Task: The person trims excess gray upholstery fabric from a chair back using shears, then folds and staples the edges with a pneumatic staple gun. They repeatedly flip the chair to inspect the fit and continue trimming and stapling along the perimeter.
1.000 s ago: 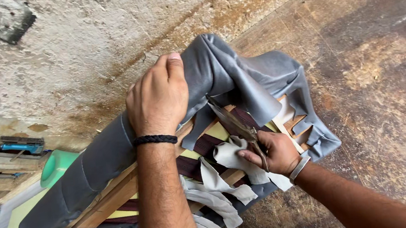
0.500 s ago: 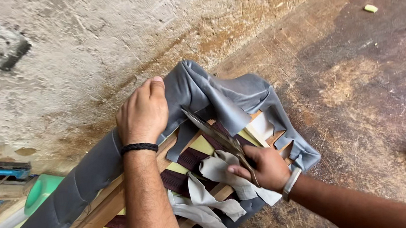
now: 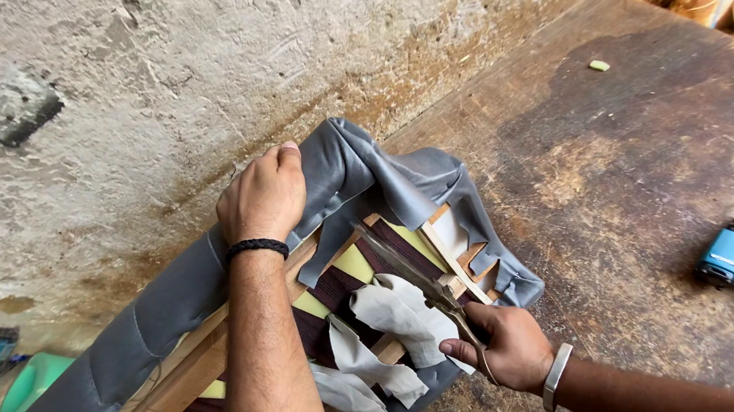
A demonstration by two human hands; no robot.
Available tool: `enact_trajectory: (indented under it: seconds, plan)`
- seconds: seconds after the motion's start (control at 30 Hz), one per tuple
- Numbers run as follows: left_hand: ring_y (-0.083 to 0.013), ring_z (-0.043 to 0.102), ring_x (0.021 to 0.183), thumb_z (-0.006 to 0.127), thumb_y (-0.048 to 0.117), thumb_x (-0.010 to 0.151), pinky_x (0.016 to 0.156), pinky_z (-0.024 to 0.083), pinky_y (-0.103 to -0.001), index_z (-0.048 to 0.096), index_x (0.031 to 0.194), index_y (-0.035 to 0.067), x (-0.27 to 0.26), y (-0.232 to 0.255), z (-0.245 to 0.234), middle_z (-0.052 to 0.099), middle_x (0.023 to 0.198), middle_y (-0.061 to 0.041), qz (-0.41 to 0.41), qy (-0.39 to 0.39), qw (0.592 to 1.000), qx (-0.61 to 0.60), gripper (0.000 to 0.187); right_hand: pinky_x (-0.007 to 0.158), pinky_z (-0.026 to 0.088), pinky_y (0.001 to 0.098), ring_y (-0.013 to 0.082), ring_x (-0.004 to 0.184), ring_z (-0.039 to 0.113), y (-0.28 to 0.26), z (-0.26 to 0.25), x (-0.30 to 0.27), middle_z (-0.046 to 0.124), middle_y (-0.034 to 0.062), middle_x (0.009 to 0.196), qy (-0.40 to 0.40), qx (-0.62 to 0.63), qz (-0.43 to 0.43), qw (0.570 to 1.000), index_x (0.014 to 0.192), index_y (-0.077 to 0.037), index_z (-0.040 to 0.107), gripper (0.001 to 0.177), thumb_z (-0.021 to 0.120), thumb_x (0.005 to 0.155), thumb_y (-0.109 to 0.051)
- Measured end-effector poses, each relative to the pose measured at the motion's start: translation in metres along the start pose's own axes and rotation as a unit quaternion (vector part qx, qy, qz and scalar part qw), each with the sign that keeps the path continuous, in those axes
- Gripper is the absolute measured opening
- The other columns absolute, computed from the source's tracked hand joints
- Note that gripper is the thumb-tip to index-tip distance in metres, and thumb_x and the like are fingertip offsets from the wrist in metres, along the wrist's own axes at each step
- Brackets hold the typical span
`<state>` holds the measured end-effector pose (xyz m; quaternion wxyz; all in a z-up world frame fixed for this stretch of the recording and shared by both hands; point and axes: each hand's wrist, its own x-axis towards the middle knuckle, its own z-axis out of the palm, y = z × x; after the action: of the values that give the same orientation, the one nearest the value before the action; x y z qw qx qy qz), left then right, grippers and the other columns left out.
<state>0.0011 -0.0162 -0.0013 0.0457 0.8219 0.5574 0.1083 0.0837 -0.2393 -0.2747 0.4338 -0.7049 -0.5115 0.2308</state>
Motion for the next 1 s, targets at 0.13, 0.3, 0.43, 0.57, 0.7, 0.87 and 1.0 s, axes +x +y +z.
enact_trajectory:
  seconds: [0.13,0.3,0.43,0.57,0.7,0.87,1.0]
  plan:
    - [-0.0372,0.053,0.134,0.034,0.063,0.097,0.117,0.035,-0.048,0.063,0.138,0.032,0.006,-0.009,-0.011,0.061,0.142,-0.008,0.058,-0.058,0.997,0.011,0.06,0.052,0.049,0.0448,0.0274,0.053,0.061,-0.02,-0.005,-0.003,0.059,0.0096,0.058,0.039,-0.033,-0.012,0.999,0.069,-0.006,0.06,0.058,0.077,0.08,-0.06]
    - [-0.0334,0.061,0.132,0.039,0.069,0.092,0.114,0.043,-0.045,0.065,0.136,0.025,0.013,-0.03,-0.027,0.066,0.139,-0.012,0.155,-0.113,0.98,-0.059,0.068,0.052,0.056,0.038,0.0205,0.051,0.066,-0.043,-0.032,-0.004,0.066,0.0054,0.059,0.038,-0.084,-0.039,0.995,0.082,-0.011,0.068,0.048,0.072,0.083,-0.059]
    - [-0.0393,0.055,0.134,0.027,0.066,0.1,0.116,0.038,-0.052,0.067,0.136,0.019,0.018,-0.028,-0.013,0.061,0.142,-0.016,0.065,-0.055,0.995,0.042,0.071,0.046,0.054,0.028,0.012,0.051,0.065,-0.066,-0.09,0.006,0.068,0.0001,0.065,0.02,-0.276,0.011,0.961,0.087,-0.016,0.07,0.046,0.055,0.098,-0.058]
    - [-0.0369,0.055,0.134,0.022,0.061,0.103,0.116,0.035,-0.054,0.065,0.137,0.016,0.026,-0.026,-0.007,0.06,0.142,-0.017,0.068,-0.051,0.995,0.045,0.071,0.038,0.04,0.0272,0.0099,0.046,0.05,-0.111,-0.161,0.014,0.066,-0.0028,0.079,-0.037,-0.472,0.071,0.878,0.115,-0.025,0.068,0.045,0.046,0.097,-0.061]
    - [-0.0388,0.056,0.133,0.027,0.059,0.104,0.114,0.039,-0.052,0.066,0.135,0.011,0.034,-0.029,-0.007,0.062,0.14,-0.021,0.064,-0.047,0.996,0.05,0.07,0.039,0.041,0.0262,0.0084,0.046,0.046,-0.159,-0.197,0.02,0.058,-0.003,0.069,-0.066,-0.587,0.087,0.802,0.118,-0.021,0.063,0.051,0.039,0.1,-0.063]
    - [-0.0382,0.059,0.131,0.024,0.054,0.105,0.114,0.041,-0.051,0.066,0.133,0.008,0.036,-0.024,-0.003,0.063,0.138,-0.021,0.087,-0.046,0.994,0.048,0.068,0.041,0.044,0.0305,0.0093,0.047,0.047,-0.202,-0.209,0.016,0.057,-0.0003,0.061,-0.096,-0.673,0.115,0.725,0.115,-0.013,0.059,0.044,0.035,0.107,-0.049]
    - [-0.0395,0.059,0.129,0.028,0.053,0.104,0.112,0.042,-0.051,0.067,0.131,0.007,0.039,-0.026,-0.002,0.063,0.137,-0.021,0.096,-0.044,0.994,0.034,0.067,0.045,0.046,0.0319,0.0102,0.049,0.049,-0.222,-0.208,0.016,0.057,-0.0002,0.06,-0.108,-0.699,0.128,0.696,0.114,-0.013,0.058,0.042,0.038,0.106,-0.05]
